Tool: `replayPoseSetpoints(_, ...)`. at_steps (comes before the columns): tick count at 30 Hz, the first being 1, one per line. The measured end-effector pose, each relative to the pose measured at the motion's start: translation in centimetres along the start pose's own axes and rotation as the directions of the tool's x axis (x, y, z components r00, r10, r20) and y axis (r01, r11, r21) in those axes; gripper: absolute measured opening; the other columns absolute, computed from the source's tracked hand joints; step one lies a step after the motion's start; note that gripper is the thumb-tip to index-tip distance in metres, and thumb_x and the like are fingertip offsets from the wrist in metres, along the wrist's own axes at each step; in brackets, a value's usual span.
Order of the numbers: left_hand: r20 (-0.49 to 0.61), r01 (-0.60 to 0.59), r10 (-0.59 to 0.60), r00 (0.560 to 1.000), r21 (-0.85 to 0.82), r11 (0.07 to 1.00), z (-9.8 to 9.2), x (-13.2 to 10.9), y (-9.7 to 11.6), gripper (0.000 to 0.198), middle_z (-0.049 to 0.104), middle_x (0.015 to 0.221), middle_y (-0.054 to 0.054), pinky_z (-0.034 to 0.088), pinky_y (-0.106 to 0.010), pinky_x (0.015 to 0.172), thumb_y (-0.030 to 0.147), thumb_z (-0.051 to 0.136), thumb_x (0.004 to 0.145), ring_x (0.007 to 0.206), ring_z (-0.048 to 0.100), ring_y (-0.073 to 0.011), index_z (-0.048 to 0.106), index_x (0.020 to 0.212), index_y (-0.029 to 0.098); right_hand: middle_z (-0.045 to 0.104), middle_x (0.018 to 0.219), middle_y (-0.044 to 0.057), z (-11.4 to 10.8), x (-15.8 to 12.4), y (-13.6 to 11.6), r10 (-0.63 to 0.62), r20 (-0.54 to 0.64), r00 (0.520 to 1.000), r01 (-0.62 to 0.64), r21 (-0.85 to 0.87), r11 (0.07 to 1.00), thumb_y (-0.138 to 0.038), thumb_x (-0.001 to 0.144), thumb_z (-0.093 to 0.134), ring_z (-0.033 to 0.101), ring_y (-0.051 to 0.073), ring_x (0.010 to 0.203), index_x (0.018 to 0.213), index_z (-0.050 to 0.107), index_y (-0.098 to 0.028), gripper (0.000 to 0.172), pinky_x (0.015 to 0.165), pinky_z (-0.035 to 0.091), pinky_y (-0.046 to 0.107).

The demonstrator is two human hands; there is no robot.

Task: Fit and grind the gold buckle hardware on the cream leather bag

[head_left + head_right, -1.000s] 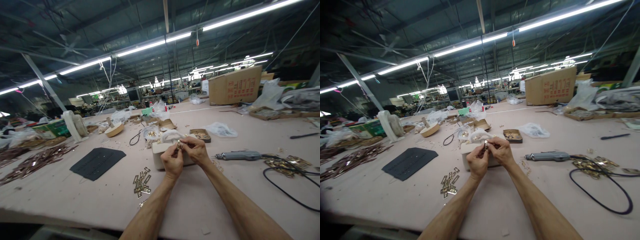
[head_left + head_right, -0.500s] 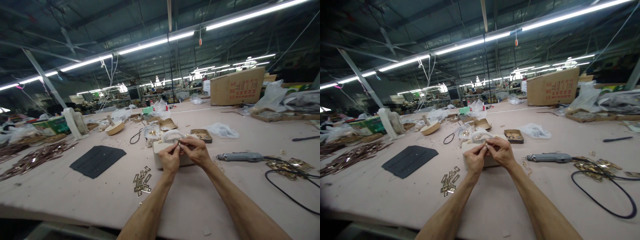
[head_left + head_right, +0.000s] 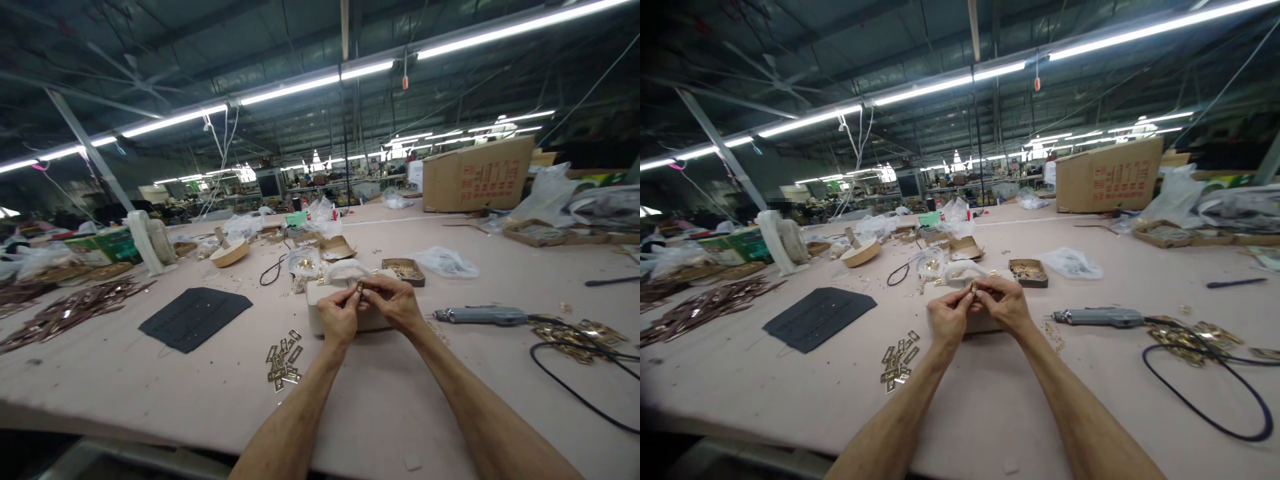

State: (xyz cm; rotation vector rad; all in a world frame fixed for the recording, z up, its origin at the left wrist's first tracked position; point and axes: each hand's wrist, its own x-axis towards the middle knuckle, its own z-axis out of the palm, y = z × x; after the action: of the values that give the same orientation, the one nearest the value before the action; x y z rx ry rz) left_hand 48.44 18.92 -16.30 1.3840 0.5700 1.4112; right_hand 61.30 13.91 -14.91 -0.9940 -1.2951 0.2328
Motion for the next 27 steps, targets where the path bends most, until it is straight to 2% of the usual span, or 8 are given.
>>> replayPoseSetpoints(4,0.033,-0.101,0.098,0.995,0.089,0.991,0.0,-0.5,0.2,0.029,0.080,0.092,-0.011,0.067,-0.033,0.064,0.028,0.075,0.084,0.065,0.075,-0.0210,0.080,0.109,0.014,0.077,0.094,0.008,-0.5,0.4,-0.5,-0.010,-0.012,1.000,0.010,-0.002,1.000,-0.029,0.083,0.075,0.071,0.021,0.086,0.101,0.081,-0.021,0.021,0.075,0.059,0.030)
replayPoseSetpoints(9,0.185,-0.181,0.169,0.968,0.047,0.982,-0.1,-0.7,0.2,0.028,0.079,0.090,-0.009,0.067,-0.034,0.066,0.027,0.070,0.088,0.066,0.075,-0.0196,0.079,0.112,0.016,0.074,0.084,0.007,-1.3,0.7,-0.6,0.006,0.002,1.000,-0.007,0.022,1.000,-0.030,0.084,0.074,0.066,0.016,0.072,0.101,0.082,-0.020,0.021,0.062,0.055,0.027)
replayPoseSetpoints(13,0.188,-0.163,0.154,0.970,0.034,0.986,-0.4,-0.5,0.0,0.029,0.078,0.087,-0.010,0.067,-0.034,0.065,0.029,0.069,0.089,0.066,0.075,-0.0203,0.079,0.111,0.014,0.070,0.078,0.005,-1.3,0.7,-0.7,0.015,0.024,1.000,-0.016,0.057,0.998,-0.032,0.085,0.074,0.063,0.015,0.066,0.102,0.082,-0.020,0.023,0.058,0.053,0.026)
replayPoseSetpoints(19,0.205,-0.173,0.168,0.964,0.007,0.985,-0.6,-0.3,0.4,0.028,0.078,0.089,-0.010,0.067,-0.034,0.062,0.030,0.071,0.089,0.066,0.075,-0.0199,0.079,0.110,0.014,0.067,0.079,0.004,-1.2,0.6,-0.5,0.004,0.044,0.999,-0.008,0.090,0.996,-0.031,0.087,0.072,0.062,0.014,0.067,0.105,0.082,-0.022,0.023,0.056,0.051,0.024)
replayPoseSetpoints(27,0.168,-0.136,0.130,0.977,0.020,0.991,-0.4,-0.4,0.8,0.026,0.077,0.081,-0.008,0.066,-0.032,0.060,0.030,0.073,0.086,0.061,0.073,-0.0187,0.080,0.105,0.014,0.067,0.077,0.004,-1.1,0.5,-0.5,0.003,0.039,0.999,-0.007,0.109,0.994,-0.032,0.086,0.072,0.061,0.014,0.066,0.106,0.082,-0.022,0.024,0.056,0.051,0.024)
